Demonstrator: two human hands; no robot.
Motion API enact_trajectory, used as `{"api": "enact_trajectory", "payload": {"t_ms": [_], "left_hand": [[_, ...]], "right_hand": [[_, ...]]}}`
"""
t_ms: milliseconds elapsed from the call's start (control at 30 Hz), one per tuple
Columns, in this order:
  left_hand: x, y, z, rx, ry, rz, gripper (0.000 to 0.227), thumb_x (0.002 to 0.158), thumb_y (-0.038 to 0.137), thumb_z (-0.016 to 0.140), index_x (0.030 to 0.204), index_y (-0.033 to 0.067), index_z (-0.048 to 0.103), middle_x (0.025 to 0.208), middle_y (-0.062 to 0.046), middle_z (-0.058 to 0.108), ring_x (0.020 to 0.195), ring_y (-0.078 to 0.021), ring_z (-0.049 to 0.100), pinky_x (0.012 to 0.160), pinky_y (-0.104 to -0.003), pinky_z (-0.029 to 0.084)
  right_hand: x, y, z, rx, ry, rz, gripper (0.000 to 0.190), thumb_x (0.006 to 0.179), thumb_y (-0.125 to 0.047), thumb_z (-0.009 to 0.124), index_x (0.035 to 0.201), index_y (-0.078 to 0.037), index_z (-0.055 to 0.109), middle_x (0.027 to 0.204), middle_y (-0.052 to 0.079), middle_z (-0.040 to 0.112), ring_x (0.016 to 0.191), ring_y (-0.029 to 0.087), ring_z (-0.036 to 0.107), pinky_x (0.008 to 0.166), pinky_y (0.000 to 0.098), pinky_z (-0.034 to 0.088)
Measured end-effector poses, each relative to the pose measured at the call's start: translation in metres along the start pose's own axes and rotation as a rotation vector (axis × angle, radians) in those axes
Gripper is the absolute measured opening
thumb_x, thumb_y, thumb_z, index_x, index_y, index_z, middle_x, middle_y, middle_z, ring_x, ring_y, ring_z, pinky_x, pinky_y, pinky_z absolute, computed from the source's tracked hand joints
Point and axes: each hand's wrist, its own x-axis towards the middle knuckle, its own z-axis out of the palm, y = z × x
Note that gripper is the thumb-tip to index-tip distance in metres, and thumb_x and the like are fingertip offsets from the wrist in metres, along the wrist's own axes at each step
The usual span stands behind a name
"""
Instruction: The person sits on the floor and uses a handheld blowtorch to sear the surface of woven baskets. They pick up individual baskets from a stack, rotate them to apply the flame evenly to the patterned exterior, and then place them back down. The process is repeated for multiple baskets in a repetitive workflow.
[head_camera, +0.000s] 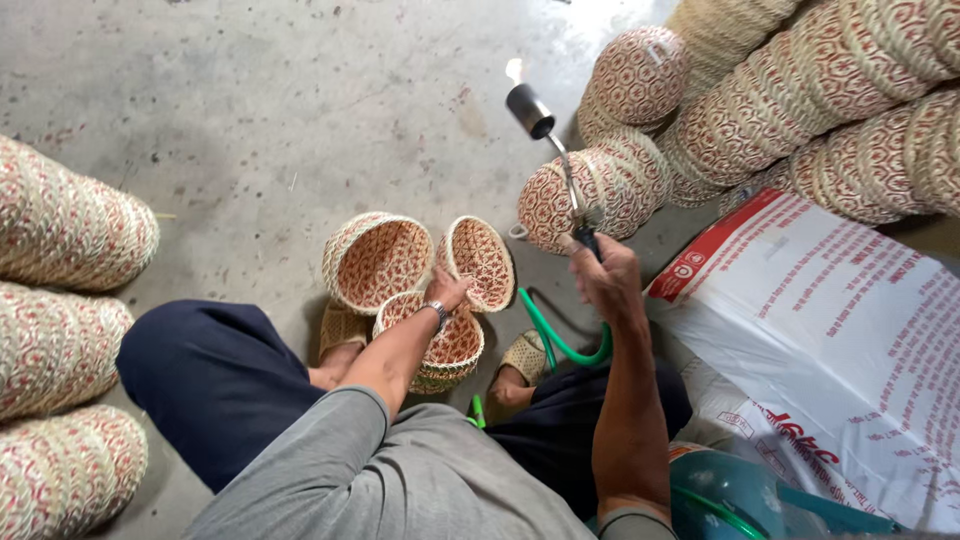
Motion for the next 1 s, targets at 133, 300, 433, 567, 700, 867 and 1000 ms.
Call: {"api": "enact_trajectory", "payload": {"t_ms": [133,300,433,567,700,867,1000], "left_hand": [[0.004,-0.002,0.002,-0.284,-0.055,-0.131,0.049,0.09,0.014,0.059,0.129,-0.0092,0.04,0.098,-0.028,0.073,0.073,-0.0349,0.079,0.052,-0.036,0.063],[-0.017,0.005,-0.017,-0.613,-0.084,-0.099,0.023,0.093,0.01,0.057,0.102,-0.0109,0.06,0.09,-0.027,0.074,0.068,-0.0308,0.079,0.045,-0.031,0.061],[-0.041,0.05,-0.08,-0.851,-0.08,0.118,0.024,0.096,0.01,0.057,0.099,-0.0141,0.058,0.088,-0.031,0.07,0.068,-0.0327,0.077,0.042,-0.034,0.062],[-0.045,0.082,-0.149,-0.624,0.106,0.139,0.039,0.093,0.01,0.058,0.127,-0.0002,0.043,0.095,-0.02,0.069,0.067,-0.0315,0.075,0.049,-0.033,0.06],[-0.039,0.071,-0.191,-0.649,0.286,0.533,0.039,0.093,0.009,0.063,0.128,-0.0006,0.049,0.098,-0.015,0.07,0.071,-0.0248,0.078,0.052,-0.032,0.063],[-0.033,0.055,-0.215,-0.829,0.247,0.444,0.022,0.093,0.012,0.06,0.108,-0.0008,0.052,0.087,-0.01,0.065,0.059,-0.0223,0.071,0.044,-0.033,0.061],[-0.01,0.036,-0.228,-0.755,0.353,0.451,0.016,0.094,0.016,0.063,0.094,0.0014,0.056,0.084,-0.008,0.065,0.054,-0.0154,0.063,0.042,-0.029,0.056]], "right_hand": [[0.0,0.002,-0.003,-0.068,-0.009,0.045,0.034,0.097,-0.033,0.068,0.081,-0.003,0.065,0.063,0.0,0.059,0.049,0.007,0.053,0.039,0.0269,0.042],[-0.002,0.002,-0.003,-0.027,-0.025,0.105,0.031,0.097,-0.033,0.067,0.085,-0.004,0.067,0.064,0.001,0.059,0.048,0.007,0.052,0.04,0.0273,0.041],[-0.006,0.005,-0.003,-0.068,-0.136,0.124,0.033,0.098,-0.032,0.066,0.083,-0.002,0.065,0.061,0.001,0.057,0.047,0.009,0.05,0.041,0.0283,0.041],[-0.004,0.005,0.009,-0.231,-0.151,0.054,0.034,0.099,-0.029,0.065,0.08,-0.001,0.065,0.058,0.002,0.057,0.048,0.009,0.052,0.044,0.0283,0.043],[-0.007,-0.017,0.023,-0.296,-0.126,-0.062,0.035,0.1,-0.03,0.067,0.081,-0.001,0.065,0.06,0.003,0.057,0.05,0.01,0.053,0.044,0.0291,0.042],[-0.01,-0.041,0.035,-0.378,-0.134,-0.051,0.032,0.1,-0.028,0.065,0.084,-0.001,0.066,0.062,0.004,0.062,0.047,0.011,0.057,0.041,0.0305,0.046],[-0.016,-0.047,0.038,-0.385,-0.14,-0.042,0.029,0.1,-0.027,0.064,0.086,-0.001,0.068,0.064,0.004,0.063,0.047,0.01,0.058,0.04,0.0304,0.045]]}}
